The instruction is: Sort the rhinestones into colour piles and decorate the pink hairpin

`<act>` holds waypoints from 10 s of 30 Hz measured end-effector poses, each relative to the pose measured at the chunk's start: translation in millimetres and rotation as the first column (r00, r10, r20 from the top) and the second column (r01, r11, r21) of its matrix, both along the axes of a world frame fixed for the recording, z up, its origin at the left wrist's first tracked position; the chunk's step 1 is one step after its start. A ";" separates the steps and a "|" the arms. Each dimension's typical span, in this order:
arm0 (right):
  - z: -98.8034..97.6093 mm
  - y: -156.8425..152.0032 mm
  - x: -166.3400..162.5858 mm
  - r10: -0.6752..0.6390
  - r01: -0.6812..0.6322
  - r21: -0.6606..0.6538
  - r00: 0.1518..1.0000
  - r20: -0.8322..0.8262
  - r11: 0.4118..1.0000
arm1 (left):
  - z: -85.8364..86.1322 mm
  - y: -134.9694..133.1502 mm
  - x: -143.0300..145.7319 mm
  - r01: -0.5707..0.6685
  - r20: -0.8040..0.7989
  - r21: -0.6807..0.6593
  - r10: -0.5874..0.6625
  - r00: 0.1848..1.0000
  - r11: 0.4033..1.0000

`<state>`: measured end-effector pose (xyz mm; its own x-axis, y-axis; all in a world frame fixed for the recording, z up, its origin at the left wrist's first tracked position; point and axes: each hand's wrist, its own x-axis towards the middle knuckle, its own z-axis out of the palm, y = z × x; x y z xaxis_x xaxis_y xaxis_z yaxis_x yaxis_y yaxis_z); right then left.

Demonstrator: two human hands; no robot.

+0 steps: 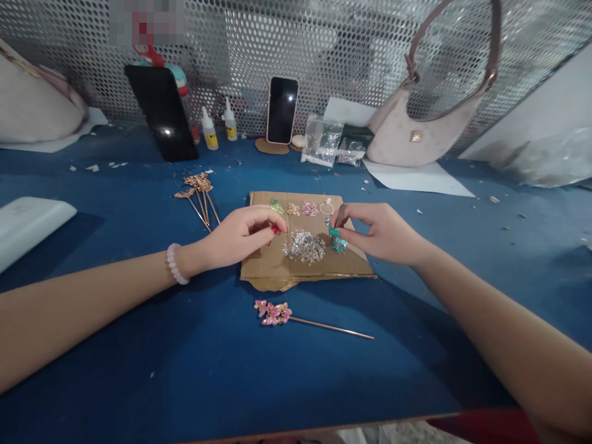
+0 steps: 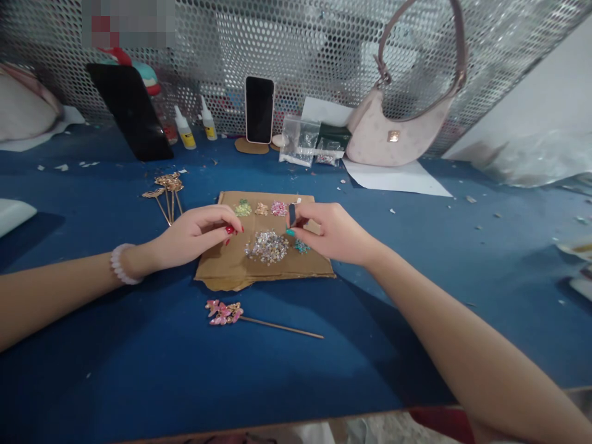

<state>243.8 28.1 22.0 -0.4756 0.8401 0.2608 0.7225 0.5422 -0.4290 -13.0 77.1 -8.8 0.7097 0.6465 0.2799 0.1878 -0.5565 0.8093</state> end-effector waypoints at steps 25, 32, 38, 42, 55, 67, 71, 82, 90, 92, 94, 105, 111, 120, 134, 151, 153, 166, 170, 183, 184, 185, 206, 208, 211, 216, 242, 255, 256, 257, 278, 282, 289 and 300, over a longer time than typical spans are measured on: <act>-5.7 -0.6 -5.3 -0.007 0.010 0.081 0.999 -0.043 0.997 | 0.8 -0.9 -0.5 0.002 -0.012 -0.009 -0.002 1.000 1.000; -7.0 0.4 -6.7 -0.056 0.060 0.066 0.997 -0.062 0.996 | 2.5 -2.0 0.0 -0.006 -0.026 -0.029 0.006 1.000 1.000; -7.5 0.3 -6.1 -0.053 0.059 0.071 0.995 -0.089 0.996 | 2.5 -1.6 -0.7 -0.008 -0.036 -0.008 0.007 0.999 1.000; -7.4 1.6 -3.9 -0.073 0.079 0.077 0.994 -0.084 0.994 | 1.4 -0.8 -1.2 -0.007 -0.038 0.021 0.008 0.999 1.000; -11.2 -2.4 -14.9 -0.064 0.064 -0.004 0.988 -0.142 0.998 | 0.9 -1.1 -1.1 0.004 -0.033 -0.005 -0.005 0.999 1.000; -9.8 -2.7 -15.5 -0.056 0.055 -0.015 0.991 -0.125 0.998 | 1.3 -1.0 -0.8 0.006 -0.033 0.029 -0.005 0.999 1.000; -8.9 -2.9 -15.4 -0.061 0.060 -0.013 0.991 -0.122 0.998 | 1.5 -1.4 -0.9 0.006 -0.038 0.002 -0.006 0.999 1.000; -10.6 -1.6 -13.7 -0.009 0.005 -0.034 0.991 -0.135 0.999 | -0.8 -0.5 -1.9 0.014 -0.019 -0.002 -0.014 1.000 1.000; -11.0 -2.6 -13.6 0.004 -0.007 -0.023 0.991 -0.134 1.000 | -0.8 0.1 -1.0 0.011 -0.030 0.029 -0.010 1.000 1.000; -10.6 -2.8 -13.4 0.000 -0.003 -0.021 0.991 -0.137 1.000 | -0.7 -0.1 -0.8 0.012 -0.030 0.024 -0.012 0.999 1.000; -10.3 -2.8 -13.2 -0.009 0.007 -0.017 0.991 -0.135 1.000 | -0.2 -0.5 -0.7 0.013 -0.027 0.011 -0.013 1.000 1.000; -12.3 -1.8 -12.1 -0.045 0.044 -0.008 0.987 -0.156 0.999 | 0.1 -0.7 -1.6 0.019 -0.014 -0.023 -0.019 1.000 1.000; -12.2 7.3 6.2 -0.054 0.052 -0.015 0.970 -0.238 0.999 | -0.3 -0.8 -1.3 0.009 -0.026 0.007 -0.009 1.000 1.000; -8.1 17.0 24.8 -0.053 0.035 -0.097 0.982 -0.184 0.995 | -0.3 0.0 -2.1 0.017 -0.031 0.029 -0.016 0.999 0.999; -10.9 13.0 17.0 -0.068 0.049 -0.072 0.955 -0.287 0.996 | 0.1 0.4 -1.1 0.007 -0.045 0.046 -0.005 0.999 0.999; -23.7 -6.4 -40.1 -0.207 0.190 -0.083 0.910 -0.359 0.978 | -1.5 -0.6 -0.4 -0.002 -0.040 0.006 0.002 0.999 1.000; -24.1 -7.0 -44.8 -0.221 0.207 -0.077 0.907 -0.359 0.975 | -1.5 -0.6 -0.5 -0.002 -0.042 0.021 0.003 0.999 1.000; -24.5 -7.6 -48.0 -0.183 0.176 -0.052 0.936 -0.301 0.983 | 0.9 0.0 0.1 0.015 -0.058 0.064 -0.011 0.998 0.998; -24.3 -8.0 -48.1 -0.192 0.186 -0.048 0.940 -0.281 0.981 | 0.8 0.3 0.2 0.016 -0.066 0.075 -0.011 0.998 0.997; -22.7 -5.8 -39.2 -0.198 0.200 -0.027 0.929 -0.312 0.979 | 1.9 -0.8 0.1 0.000 -0.078 0.082 0.006 0.997 0.997; -22.0 -5.9 -37.3 -0.199 0.201 -0.023 0.931 -0.308 0.979 | 1.7 -0.7 0.1 0.004 -0.073 0.078 0.001 0.997 0.997; -21.1 -6.0 -35.4 -0.201 0.204 -0.021 0.933 -0.299 0.979 | 1.5 -0.6 0.0 0.010 -0.069 0.070 -0.005 0.998 0.998; -17.2 -6.6 -27.7 -0.175 0.170 -0.041 0.956 -0.234 0.985 | 0.8 -0.5 -1.2 0.000 -0.059 0.062 0.004 0.998 0.998; -15.6 -6.5 -25.6 -0.179 0.171 -0.054 0.961 -0.211 0.984 | 0.9 -0.9 -1.2 0.005 -0.059 0.047 -0.002 0.998 0.999; -13.0 -6.5 -23.4 -0.179 0.173 -0.047 0.964 -0.198 0.984 | 0.8 -1.4 -1.2 0.009 -0.053 0.029 -0.008 0.999 1.000; -8.9 -6.3 -21.5 -0.150 0.144 -0.046 0.972 -0.179 0.989 | -0.1 -0.7 -1.8 0.011 -0.040 0.013 -0.011 0.999 1.000; -18.9 -7.1 -27.5 -0.141 0.146 0.009 0.967 -0.212 0.989 | -0.8 -0.8 -0.2 0.026 -0.013 -0.010 -0.026 1.000 1.000; -17.3 -7.9 -29.0 -0.155 0.164 0.025 0.967 -0.201 0.986 | -1.0 -0.8 -0.8 0.020 -0.010 -0.021 -0.020 1.000 1.000; -17.5 -7.9 -28.9 -0.156 0.164 0.026 0.967 -0.201 0.986 | -0.9 -1.0 -1.0 0.019 -0.014 -0.019 -0.019 1.000 1.000; -17.7 -7.9 -28.7 -0.155 0.164 0.029 0.967 -0.201 0.986 | -0.9 -1.1 -1.1 0.019 -0.017 -0.020 -0.020 1.000 1.000; -16.2 -8.9 -29.6 -0.158 0.164 0.024 0.974 -0.165 0.986 | 2.2 -1.9 -0.6 0.020 -0.031 -0.011 -0.020 0.999 1.000; -16.8 -9.1 -29.5 -0.167 0.173 0.023 0.972 -0.162 0.985 | 2.4 -1.8 -0.7 0.022 -0.038 -0.009 -0.022 0.999 1.000; -17.6 -8.3 -28.4 -0.174 0.180 0.025 0.972 -0.159 0.983 | 1.8 -1.5 -0.9 0.027 -0.034 0.003 -0.027 0.999 1.000; -16.9 -9.2 -26.9 -0.183 0.189 0.028 0.971 -0.151 0.982 | 2.1 -1.6 -0.9 0.022 -0.048 0.010 -0.022 0.999 1.000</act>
